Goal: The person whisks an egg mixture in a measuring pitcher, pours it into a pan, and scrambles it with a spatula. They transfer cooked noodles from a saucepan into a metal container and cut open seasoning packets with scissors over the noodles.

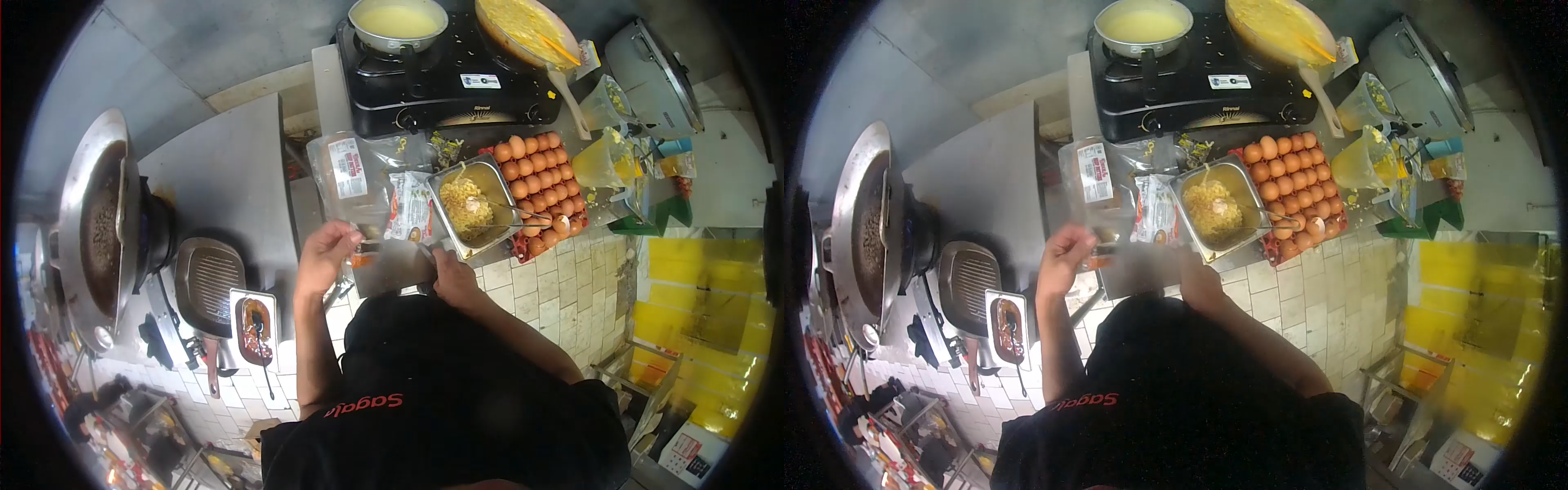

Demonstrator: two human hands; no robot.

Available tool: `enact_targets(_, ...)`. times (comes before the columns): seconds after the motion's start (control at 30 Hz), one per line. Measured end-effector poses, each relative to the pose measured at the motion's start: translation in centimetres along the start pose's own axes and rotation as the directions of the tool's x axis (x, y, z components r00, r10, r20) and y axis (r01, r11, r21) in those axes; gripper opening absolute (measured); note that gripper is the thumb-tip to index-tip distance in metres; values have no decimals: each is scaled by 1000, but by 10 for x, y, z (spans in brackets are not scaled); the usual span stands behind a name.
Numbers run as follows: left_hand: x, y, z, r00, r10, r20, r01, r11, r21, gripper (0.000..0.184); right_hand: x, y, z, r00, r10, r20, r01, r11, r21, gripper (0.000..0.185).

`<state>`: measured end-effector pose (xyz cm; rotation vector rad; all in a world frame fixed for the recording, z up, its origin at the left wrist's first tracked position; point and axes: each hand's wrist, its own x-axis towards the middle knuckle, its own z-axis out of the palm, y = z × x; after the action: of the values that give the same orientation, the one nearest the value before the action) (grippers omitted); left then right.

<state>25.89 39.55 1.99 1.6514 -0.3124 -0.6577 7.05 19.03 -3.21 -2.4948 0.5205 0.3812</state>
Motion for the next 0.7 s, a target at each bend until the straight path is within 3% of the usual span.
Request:
enact_targets(0.07,2,5,3,999,4,-34,-2,998,66,10,-2,0,-9,999,13,33,-16,995,94,58)
enact_targets(0.17,3,2,6,998,-34,50,31,998,48,9,-8,12,-6,999,-38,-3,38,980,193,60)
enact_targets(0.2,2,5,11,996,-88,21,88,996,-9,10,-12,14,-9,998,-52,35,44,978,204,59)
enact_targets(0.3,4,8,15,999,28,33,-31,996,84,12,-21,18,-30,982,-81,173,45,978,202,54)
enact_targets(0.37,6,16,19,999,18,34,-19,999,50,14,-26,20,-43,952,-64,298,15,986,166,50)
enact_targets(0.47,13,11,26,999,24,36,-24,1000,3,15,-39,11,-76,970,-190,151,157,966,207,48)
enact_targets(0.6,12,39,40,993,34,110,-39,998,44,15,-41,-11,-121,988,-147,-48,144,758,636,44)
enact_targets(0.7,14,56,54,934,186,304,-252,947,197,15,-16,-12,-133,978,-92,-187,185,794,579,46)
